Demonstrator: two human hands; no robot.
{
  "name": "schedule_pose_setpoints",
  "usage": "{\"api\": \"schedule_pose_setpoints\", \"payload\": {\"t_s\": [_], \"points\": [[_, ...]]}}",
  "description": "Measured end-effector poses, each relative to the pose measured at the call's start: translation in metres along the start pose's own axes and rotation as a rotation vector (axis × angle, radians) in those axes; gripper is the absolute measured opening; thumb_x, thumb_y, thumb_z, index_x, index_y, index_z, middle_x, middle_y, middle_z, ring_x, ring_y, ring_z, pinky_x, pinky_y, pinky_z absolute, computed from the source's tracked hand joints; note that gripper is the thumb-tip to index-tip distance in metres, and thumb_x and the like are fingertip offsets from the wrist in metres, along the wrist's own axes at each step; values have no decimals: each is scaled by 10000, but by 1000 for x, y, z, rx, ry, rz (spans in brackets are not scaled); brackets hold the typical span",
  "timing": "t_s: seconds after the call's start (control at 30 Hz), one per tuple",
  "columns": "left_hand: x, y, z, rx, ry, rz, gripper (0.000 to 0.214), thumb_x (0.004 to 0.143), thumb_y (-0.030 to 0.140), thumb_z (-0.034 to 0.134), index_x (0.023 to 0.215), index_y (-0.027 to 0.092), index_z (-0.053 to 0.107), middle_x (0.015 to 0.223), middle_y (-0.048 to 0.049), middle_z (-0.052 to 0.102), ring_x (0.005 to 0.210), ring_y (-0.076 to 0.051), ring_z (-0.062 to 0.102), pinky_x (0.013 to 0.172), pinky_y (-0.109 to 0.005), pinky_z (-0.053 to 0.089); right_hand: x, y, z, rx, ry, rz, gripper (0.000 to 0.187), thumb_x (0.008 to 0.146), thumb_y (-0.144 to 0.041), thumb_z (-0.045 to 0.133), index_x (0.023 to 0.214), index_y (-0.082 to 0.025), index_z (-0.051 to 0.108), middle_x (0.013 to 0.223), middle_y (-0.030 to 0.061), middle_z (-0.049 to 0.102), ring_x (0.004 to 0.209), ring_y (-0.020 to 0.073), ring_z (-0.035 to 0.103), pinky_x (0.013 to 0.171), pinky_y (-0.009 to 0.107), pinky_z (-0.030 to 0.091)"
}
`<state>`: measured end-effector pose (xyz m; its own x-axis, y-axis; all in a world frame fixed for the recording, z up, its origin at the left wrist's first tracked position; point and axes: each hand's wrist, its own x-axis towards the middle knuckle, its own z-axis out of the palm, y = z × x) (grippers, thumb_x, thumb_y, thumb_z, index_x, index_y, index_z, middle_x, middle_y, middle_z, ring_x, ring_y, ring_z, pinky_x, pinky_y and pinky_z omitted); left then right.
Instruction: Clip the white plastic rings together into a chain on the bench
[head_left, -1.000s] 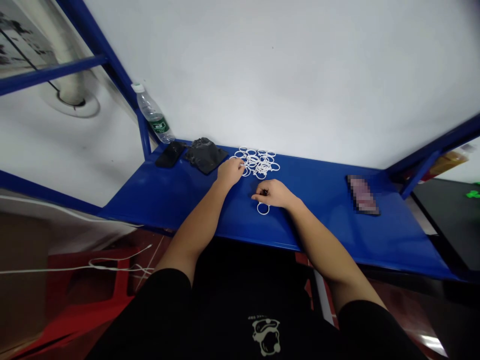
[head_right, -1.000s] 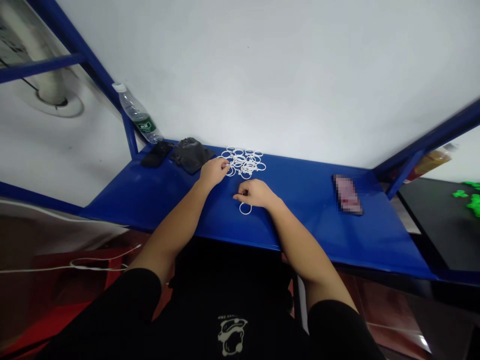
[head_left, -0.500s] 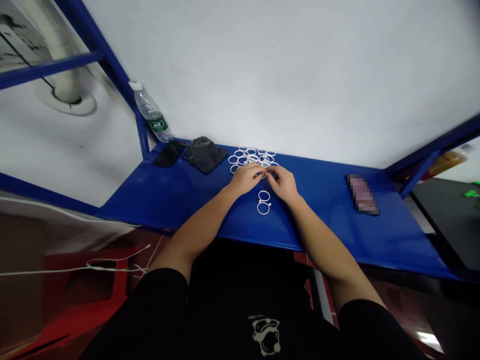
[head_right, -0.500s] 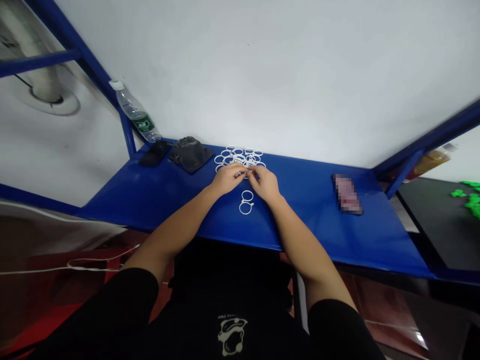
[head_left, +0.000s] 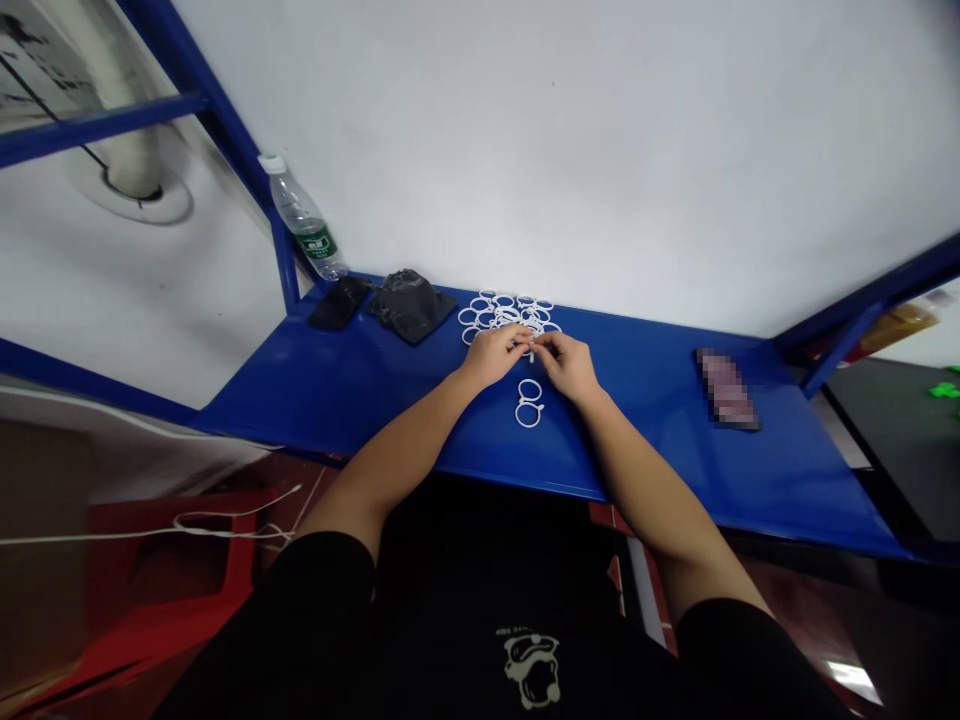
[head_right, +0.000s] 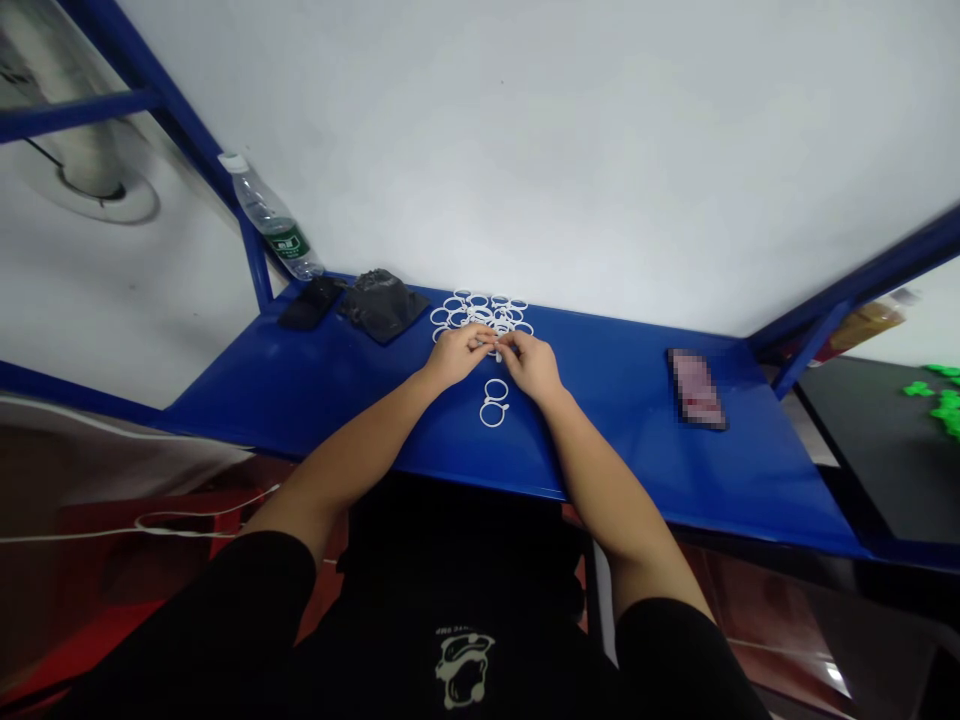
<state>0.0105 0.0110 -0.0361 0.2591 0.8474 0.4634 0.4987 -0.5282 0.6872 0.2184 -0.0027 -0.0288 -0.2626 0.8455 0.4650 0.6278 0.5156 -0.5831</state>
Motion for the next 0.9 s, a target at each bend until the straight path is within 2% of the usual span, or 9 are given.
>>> {"api": "schedule_pose_setpoints", "payload": {"t_s": [0.2, 0.37, 0.47, 0.53, 0.6, 0.7, 0.8, 0.9], "points": [[-1, 3, 0, -33, 36, -26, 159, 947, 100, 828, 1055, 199, 768, 947, -27, 848, 879, -166, 817, 804, -259, 608, 1, 1, -4, 36, 0, -32, 237, 1060, -428, 657, 1006, -233, 781, 895, 67, 815, 766, 228, 716, 764, 345, 543], [-1, 3, 0, -9, 37, -5, 135, 969, 130, 811, 1072, 208, 769, 905, -9, 821, 840, -158, 790, 794, -260, 594, 1, 0, -3, 24, 6, -19, 245, 1068, -431, 651, 1012, -240, 793, 909, 69, 825, 790, 235, 730, 768, 345, 552], [1, 2, -1, 52, 14, 15, 155, 984, 130, 794, 1116, 211, 787, 977, -23, 826, 808, -153, 764, 841, -288, 611, 1, -1, -4, -16, 3, -31, 226, 1070, -396, 640, 1029, -245, 803, 955, 75, 841, 834, 245, 747, 791, 350, 558], [2, 2, -3, 114, -6, 30, 169, 988, 136, 788, 1137, 216, 801, 1114, -50, 824, 861, -163, 764, 899, -312, 620, 3, 0, -8, -49, -10, -47, 204, 1065, -352, 638, 1035, -241, 806, 982, 82, 847, 867, 251, 758, 810, 351, 553], [2, 0, -4, 173, -25, 24, 185, 1001, 145, 772, 1165, 222, 811, 1261, -72, 793, 991, -189, 773, 965, -329, 621, 4, 1, -13, -78, -59, -64, 181, 1056, -320, 648, 1040, -237, 808, 1001, 86, 850, 894, 253, 763, 819, 345, 541], [1, -4, -3, 253, -79, -32, 234, 1021, 182, 755, 1242, 234, 815, 1385, -85, 732, 1172, -235, 754, 1025, -353, 619, 4, 2, -18, -86, -211, -82, 135, 1031, -273, 679, 1013, -234, 807, 970, 67, 848, 849, 227, 746, 792, 323, 511], [1, -8, 1, 311, -140, -81, 282, 1024, 218, 762, 1299, 254, 815, 1447, -91, 690, 1221, -263, 738, 1035, -381, 624, 3, -1, -17, -65, -358, -79, 92, 987, -228, 717, 943, -230, 798, 889, 27, 829, 741, 178, 700, 723, 291, 460], [2, -12, 4, 319, -158, -84, 282, 1023, 205, 759, 1293, 258, 825, 1426, -98, 697, 1221, -278, 735, 1022, -395, 628, 1, -7, -13, -37, -435, -73, 139, 986, -263, 741, 856, -228, 777, 814, 0, 801, 674, 146, 658, 680, 282, 414]]}}
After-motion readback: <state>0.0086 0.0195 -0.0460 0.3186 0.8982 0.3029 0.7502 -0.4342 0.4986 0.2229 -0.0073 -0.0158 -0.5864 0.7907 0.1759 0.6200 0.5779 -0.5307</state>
